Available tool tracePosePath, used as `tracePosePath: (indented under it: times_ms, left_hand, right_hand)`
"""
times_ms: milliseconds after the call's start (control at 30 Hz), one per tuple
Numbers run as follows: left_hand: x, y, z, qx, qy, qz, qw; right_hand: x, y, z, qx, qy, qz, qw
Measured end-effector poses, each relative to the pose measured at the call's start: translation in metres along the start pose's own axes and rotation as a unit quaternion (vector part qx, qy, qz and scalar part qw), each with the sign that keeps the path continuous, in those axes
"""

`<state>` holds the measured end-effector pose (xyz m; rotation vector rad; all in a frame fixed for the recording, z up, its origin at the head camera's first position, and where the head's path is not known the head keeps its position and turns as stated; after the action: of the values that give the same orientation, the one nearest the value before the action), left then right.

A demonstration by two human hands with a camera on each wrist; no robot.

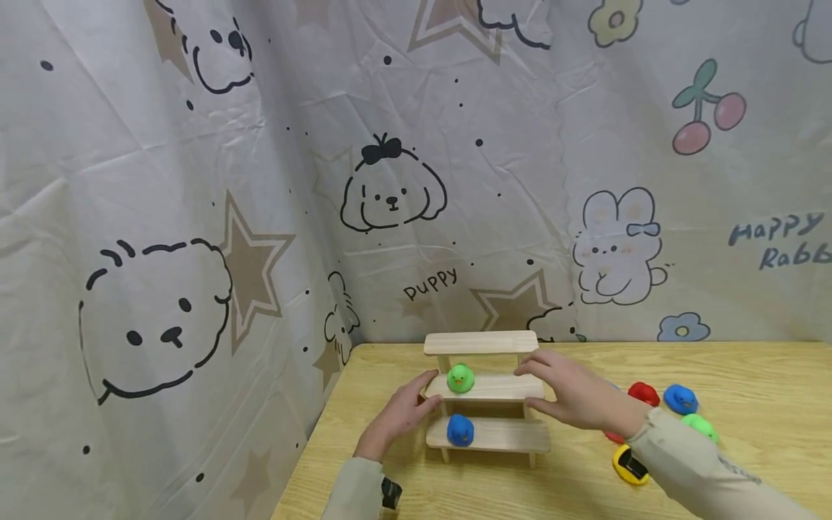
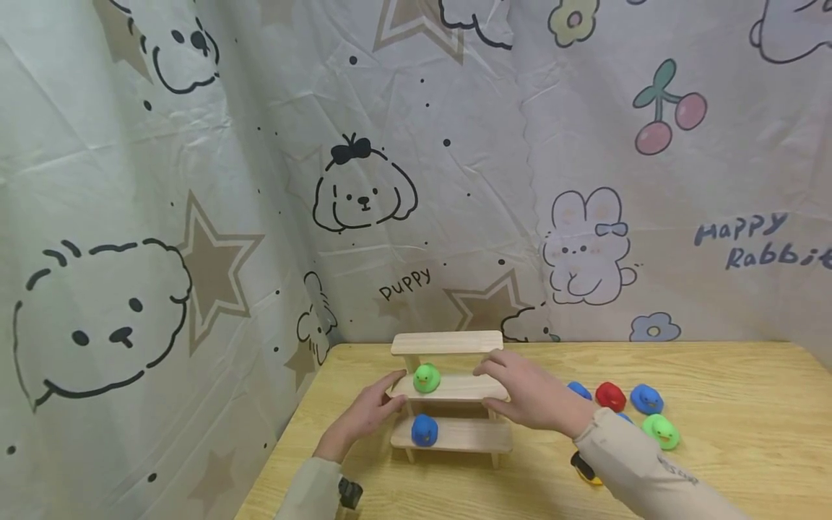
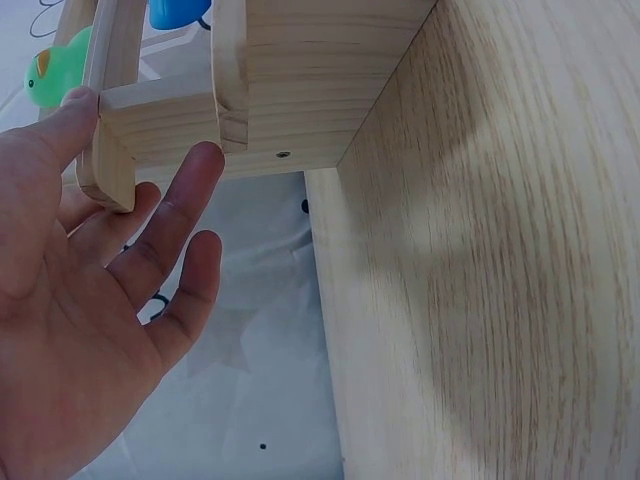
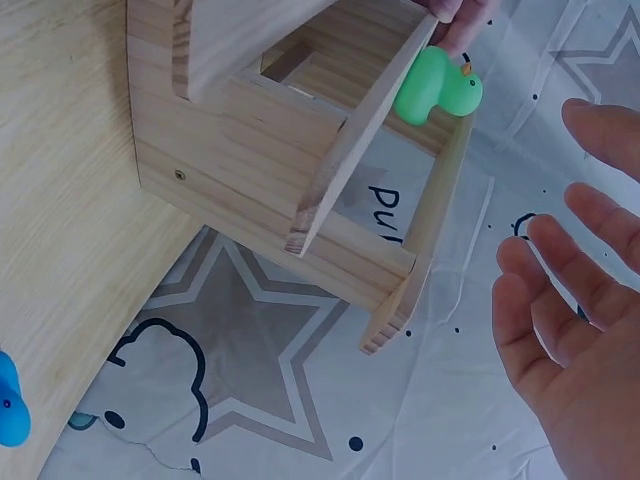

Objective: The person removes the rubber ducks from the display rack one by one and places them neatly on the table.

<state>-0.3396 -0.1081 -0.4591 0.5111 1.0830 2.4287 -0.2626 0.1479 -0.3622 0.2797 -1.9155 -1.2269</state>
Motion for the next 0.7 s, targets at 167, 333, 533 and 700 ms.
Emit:
tracePosePath:
  times_ms: [167,333,533,700]
  left_hand:
    - [0.000,0.000,-0.001,0.006,-0.004,-0.001,1.0000]
    - [0.000,0.001,-0.002,0.005,-0.005,0.000,1.0000]
    - [0.000,0.000,-0.004,0.003,-0.003,-0.002,1.0000]
    - [0.001,0.000,-0.003,0.005,-0.003,-0.004,1.0000]
  right_hand:
    - [0.006,0.001,0.001,0.003,0.006,0.012,0.9999]
    - [0.011,-0.001,0.003,0.002,-0.009,0.005,0.9999]
    - [0.019,-0.004,0.004,-0.003,-0.022,0.001,0.9998]
    - [0.027,-0.008,0.006,-0.008,-0.032,-0.001,0.9995]
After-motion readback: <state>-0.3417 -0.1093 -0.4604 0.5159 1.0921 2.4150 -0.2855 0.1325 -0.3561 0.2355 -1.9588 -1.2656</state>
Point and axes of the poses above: each hand's wrist, its own x-axis towards the middle knuckle, its own y-axis out of the back of the hand, z = x × y, the point moved 6 cm from there along x, towards the middle knuckle, and after that the axes turned 7 degrees about -y, right-handed, at the moved point
